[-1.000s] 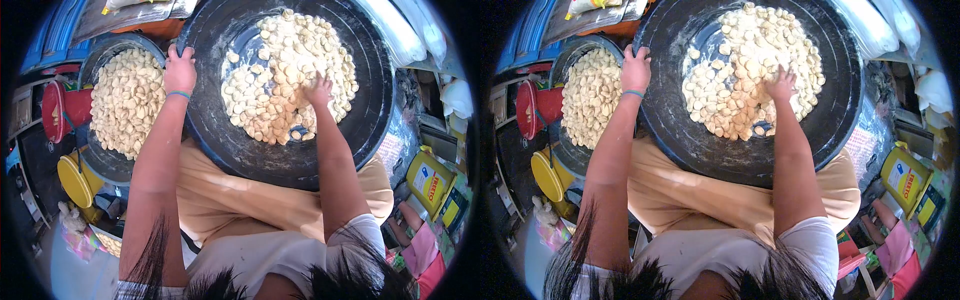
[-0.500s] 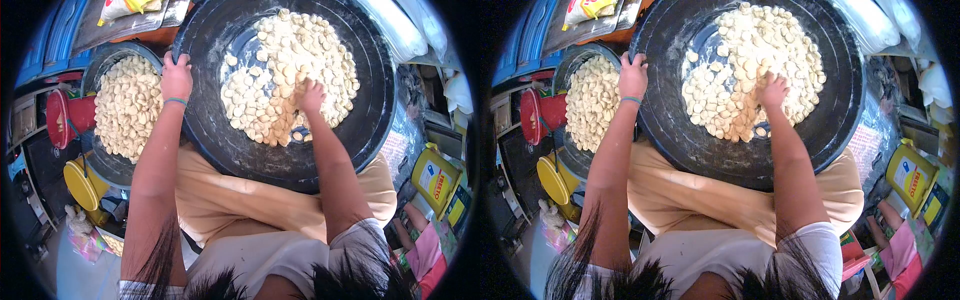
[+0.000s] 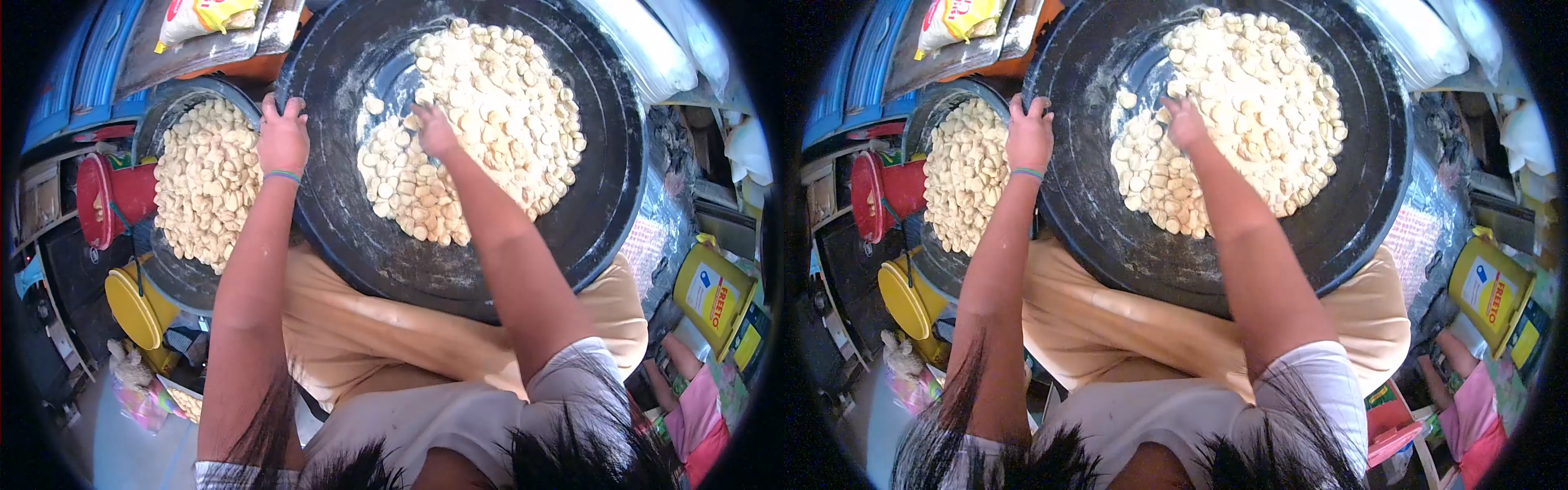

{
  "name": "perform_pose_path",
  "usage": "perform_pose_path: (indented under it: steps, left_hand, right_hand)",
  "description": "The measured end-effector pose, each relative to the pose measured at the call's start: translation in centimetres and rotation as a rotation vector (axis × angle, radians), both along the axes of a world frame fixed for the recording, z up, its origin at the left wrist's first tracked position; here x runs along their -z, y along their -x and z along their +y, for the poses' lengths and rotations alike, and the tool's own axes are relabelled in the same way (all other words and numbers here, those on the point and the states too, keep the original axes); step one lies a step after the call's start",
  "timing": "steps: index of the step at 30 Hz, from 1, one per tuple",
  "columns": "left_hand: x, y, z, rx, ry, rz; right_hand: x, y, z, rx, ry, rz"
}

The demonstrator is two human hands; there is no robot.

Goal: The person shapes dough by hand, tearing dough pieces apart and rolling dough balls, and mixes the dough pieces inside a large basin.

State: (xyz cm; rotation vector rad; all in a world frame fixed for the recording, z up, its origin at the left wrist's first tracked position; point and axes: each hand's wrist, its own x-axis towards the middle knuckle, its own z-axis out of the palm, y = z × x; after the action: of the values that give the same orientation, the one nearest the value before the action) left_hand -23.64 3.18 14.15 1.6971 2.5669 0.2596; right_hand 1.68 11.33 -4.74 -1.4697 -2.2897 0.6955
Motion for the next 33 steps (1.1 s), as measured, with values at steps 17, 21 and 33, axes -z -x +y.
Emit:
perform_pose_path:
  steps: [17, 21, 33]
  left_hand:
    - [-3.2, -7.5, -2.2, 0.007, 0.209, -1.327]
    - [0.8, -4.8, -2.2, 0.408, 0.352, -0.599]
    - [5.7, -3.2, -0.2, 0.420, 0.484, -0.528]
  right_hand:
    - [-17.6, -2.2, -4.7, 0.090, 0.906, 0.905]
    - [-9.1, -6.0, -6.7, 0.034, 0.405, -0.065]
    - [-8.8, -8.8, -7.9, 0.161, 0.956, -0.335]
